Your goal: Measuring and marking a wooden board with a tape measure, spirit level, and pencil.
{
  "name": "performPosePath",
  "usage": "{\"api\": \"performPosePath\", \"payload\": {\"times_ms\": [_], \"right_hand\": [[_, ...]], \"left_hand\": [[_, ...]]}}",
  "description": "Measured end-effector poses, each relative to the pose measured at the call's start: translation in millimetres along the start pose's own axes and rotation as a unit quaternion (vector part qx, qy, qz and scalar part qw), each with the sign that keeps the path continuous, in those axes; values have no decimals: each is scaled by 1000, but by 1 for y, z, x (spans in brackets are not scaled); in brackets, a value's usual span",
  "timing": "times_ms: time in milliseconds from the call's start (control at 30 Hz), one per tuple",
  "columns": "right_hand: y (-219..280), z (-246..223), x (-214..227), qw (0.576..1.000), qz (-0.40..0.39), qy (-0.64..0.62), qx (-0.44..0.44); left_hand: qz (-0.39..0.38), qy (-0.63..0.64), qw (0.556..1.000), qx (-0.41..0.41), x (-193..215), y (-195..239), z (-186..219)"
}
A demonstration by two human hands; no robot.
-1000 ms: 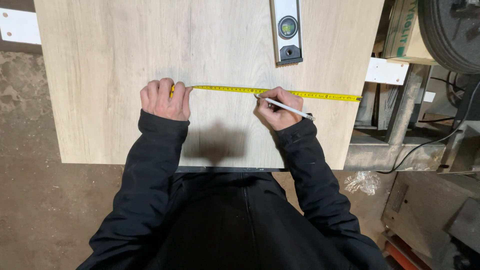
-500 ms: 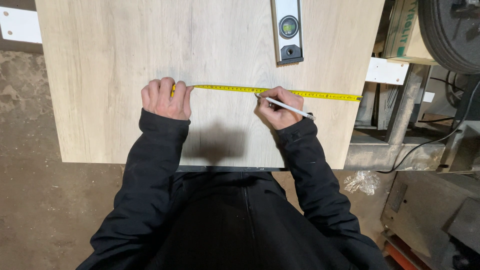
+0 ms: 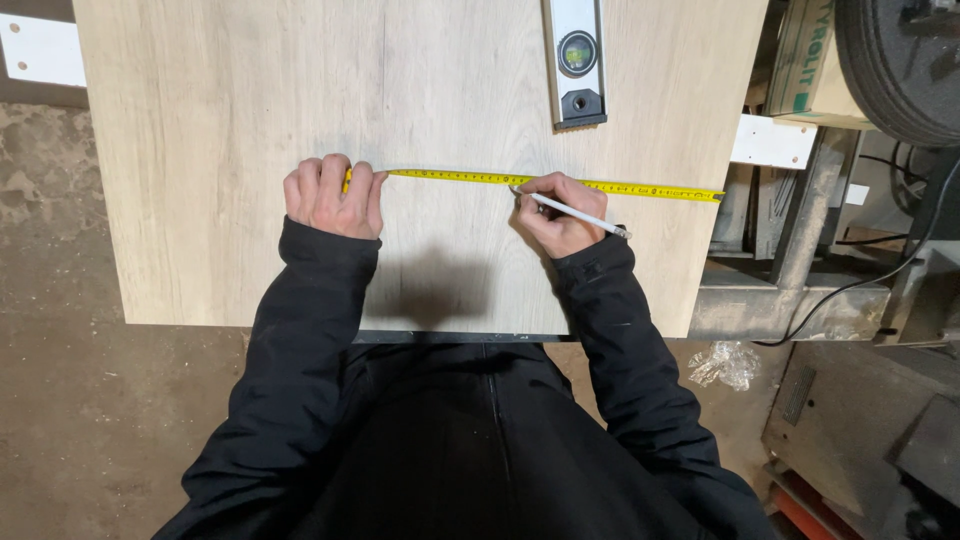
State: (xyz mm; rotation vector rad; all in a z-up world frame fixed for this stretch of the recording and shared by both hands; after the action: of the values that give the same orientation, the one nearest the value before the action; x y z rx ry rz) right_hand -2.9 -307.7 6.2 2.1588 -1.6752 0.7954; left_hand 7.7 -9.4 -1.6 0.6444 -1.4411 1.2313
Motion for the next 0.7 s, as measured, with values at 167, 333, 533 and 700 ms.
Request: {"api": "performPosePath", "payload": {"times_ms": [167, 333, 533, 700], "right_hand": [[0, 2, 0, 1000, -6, -13, -2], [0, 2, 0, 1000, -4, -11, -5], [1, 4, -1, 1000, -6, -13, -8], [1, 5, -1, 1000, -7, -12, -14]], "left_hand": [[4, 0, 1000, 2, -1, -1, 0], [2, 0, 1000, 1, -3, 1, -1], [4, 3, 1000, 1, -6, 2, -2], [5, 7, 1000, 2, -3, 1, 0]]}}
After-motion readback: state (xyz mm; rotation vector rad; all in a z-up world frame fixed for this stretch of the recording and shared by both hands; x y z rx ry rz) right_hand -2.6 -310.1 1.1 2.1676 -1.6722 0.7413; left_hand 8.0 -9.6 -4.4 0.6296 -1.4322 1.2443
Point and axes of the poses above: each hand's wrist, its own y-axis away from the middle knuckle, its own x-axis out of the back of the hand, z = x × y, the point moved 2 cm from there along -y, towards the middle knuckle, and after that the axes turned 12 degrees about -z, right-handed, at the moved point
